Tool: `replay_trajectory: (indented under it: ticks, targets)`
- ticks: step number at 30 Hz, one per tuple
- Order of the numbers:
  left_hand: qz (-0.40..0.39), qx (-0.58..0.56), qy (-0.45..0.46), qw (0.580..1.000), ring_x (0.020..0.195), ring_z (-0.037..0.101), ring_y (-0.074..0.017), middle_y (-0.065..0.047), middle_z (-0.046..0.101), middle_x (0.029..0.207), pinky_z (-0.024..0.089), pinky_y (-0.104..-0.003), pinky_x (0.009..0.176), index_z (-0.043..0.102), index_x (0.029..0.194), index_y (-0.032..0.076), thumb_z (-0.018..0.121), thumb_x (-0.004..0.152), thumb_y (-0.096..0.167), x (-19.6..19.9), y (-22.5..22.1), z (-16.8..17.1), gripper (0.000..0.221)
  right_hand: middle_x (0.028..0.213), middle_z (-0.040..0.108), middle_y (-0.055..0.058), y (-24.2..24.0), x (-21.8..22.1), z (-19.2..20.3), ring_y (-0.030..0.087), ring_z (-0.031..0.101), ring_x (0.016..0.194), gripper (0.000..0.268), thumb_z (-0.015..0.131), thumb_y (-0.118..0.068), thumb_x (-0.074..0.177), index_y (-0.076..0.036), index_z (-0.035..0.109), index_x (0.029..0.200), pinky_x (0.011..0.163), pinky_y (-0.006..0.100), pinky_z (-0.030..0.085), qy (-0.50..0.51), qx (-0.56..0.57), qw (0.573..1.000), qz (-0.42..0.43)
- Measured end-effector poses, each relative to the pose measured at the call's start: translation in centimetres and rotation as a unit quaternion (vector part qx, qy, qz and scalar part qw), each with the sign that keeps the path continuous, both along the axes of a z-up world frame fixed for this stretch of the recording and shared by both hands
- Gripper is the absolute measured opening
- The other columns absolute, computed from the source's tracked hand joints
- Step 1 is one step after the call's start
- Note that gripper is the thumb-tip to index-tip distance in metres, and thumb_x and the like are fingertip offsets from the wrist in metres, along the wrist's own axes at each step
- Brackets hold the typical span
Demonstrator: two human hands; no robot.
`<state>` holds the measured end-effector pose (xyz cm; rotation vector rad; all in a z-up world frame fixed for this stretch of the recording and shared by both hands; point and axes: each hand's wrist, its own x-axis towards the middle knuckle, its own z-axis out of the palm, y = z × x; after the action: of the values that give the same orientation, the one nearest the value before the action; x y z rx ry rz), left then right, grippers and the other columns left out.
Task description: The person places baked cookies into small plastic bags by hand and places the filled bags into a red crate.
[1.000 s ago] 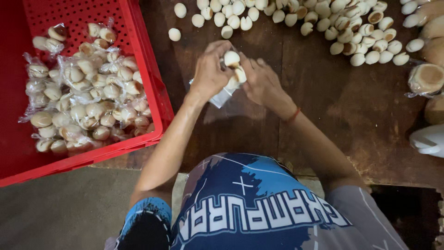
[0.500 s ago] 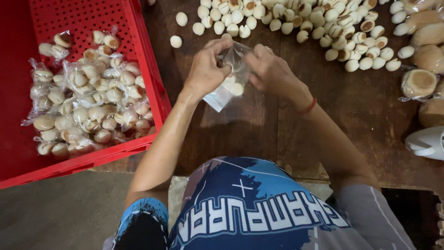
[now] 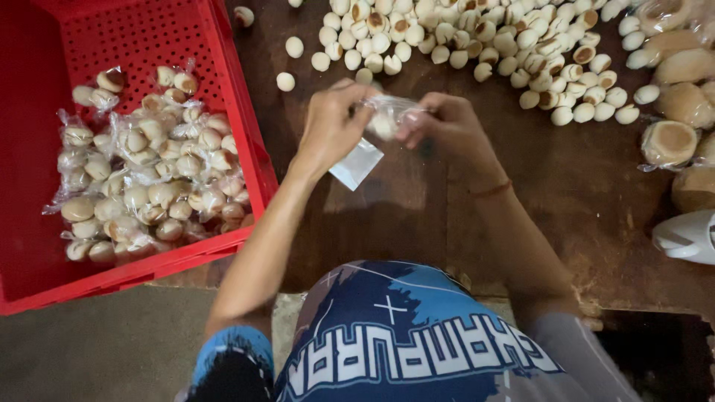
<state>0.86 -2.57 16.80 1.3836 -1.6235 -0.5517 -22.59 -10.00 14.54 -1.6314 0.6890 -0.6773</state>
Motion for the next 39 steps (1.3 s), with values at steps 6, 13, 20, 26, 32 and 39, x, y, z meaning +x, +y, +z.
replay_trajectory:
  ticks: [6,13,20,26,32,39]
  targets:
    - [-0.062,-0.017,0.234,0.970,0.095,0.071,-0.0224,-0.012,0.078,0.100,0.058,-0.032,0.086,0.078,0.110,0.006,0.072,0.102,0.008,0.0,2.1,-1.7,0.010,0.105,0.074,0.009,2.1,0.5,0.0,0.018,0.072,0.089,0.008,0.070,-0.011,0.100,-0.004,0.071,0.103,0.077,0.033,0.061,-0.329,0.215,0.918,0.042]
    - [0.159,-0.102,-0.260,0.947,0.070,0.068,-0.0348,-0.017,0.071,0.083,0.051,-0.043,0.059,0.076,0.092,0.005,0.077,0.093,0.019,0.8,1.0,-0.2,0.014,0.104,0.073,0.014,1.6,2.8,0.9,0.018,0.072,0.092,0.005,0.069,-0.004,0.097,0.001,0.069,0.097,0.078,0.028,0.058,0.027,-0.341,0.939,-0.036]
    - [-0.078,0.223,0.206,0.950,0.072,0.062,-0.0120,-0.002,0.073,0.081,0.050,-0.032,0.063,0.078,0.097,0.003,0.064,0.098,0.013,1.1,-2.2,-5.4,0.017,0.098,0.067,0.011,3.0,2.7,1.9,0.024,0.063,0.094,0.005,0.067,0.000,0.094,0.001,0.069,0.089,0.083,0.036,0.058,0.092,-0.558,0.823,0.059]
    - [-0.191,0.167,0.144,0.956,0.077,0.062,-0.0063,-0.001,0.071,0.088,0.053,-0.030,0.070,0.073,0.106,0.004,0.067,0.103,0.014,0.1,1.0,-2.8,0.011,0.115,0.070,0.012,2.2,2.0,0.9,0.016,0.070,0.097,0.007,0.066,-0.003,0.101,0.001,0.072,0.102,0.082,0.028,0.061,0.036,-0.301,0.950,-0.071]
    - [0.056,-0.219,-0.249,0.942,0.078,0.066,-0.0245,-0.005,0.067,0.095,0.055,-0.038,0.069,0.076,0.108,0.009,0.075,0.095,0.012,-2.2,3.8,0.8,0.013,0.109,0.073,0.014,0.6,1.9,-2.2,0.016,0.067,0.086,0.012,0.067,-0.004,0.100,-0.001,0.075,0.108,0.076,0.029,0.055,-0.183,0.197,0.963,0.022]
    - [0.059,-0.098,0.087,0.990,0.097,0.068,-0.0169,-0.004,0.066,0.115,0.056,-0.027,0.078,0.075,0.098,0.003,0.072,0.094,0.010,-1.9,2.0,-2.6,0.008,0.138,0.062,0.008,3.1,3.2,-0.6,0.016,0.062,0.120,0.016,0.065,-0.007,0.100,0.001,0.073,0.112,0.103,0.031,0.052,-0.098,0.005,0.995,-0.007]
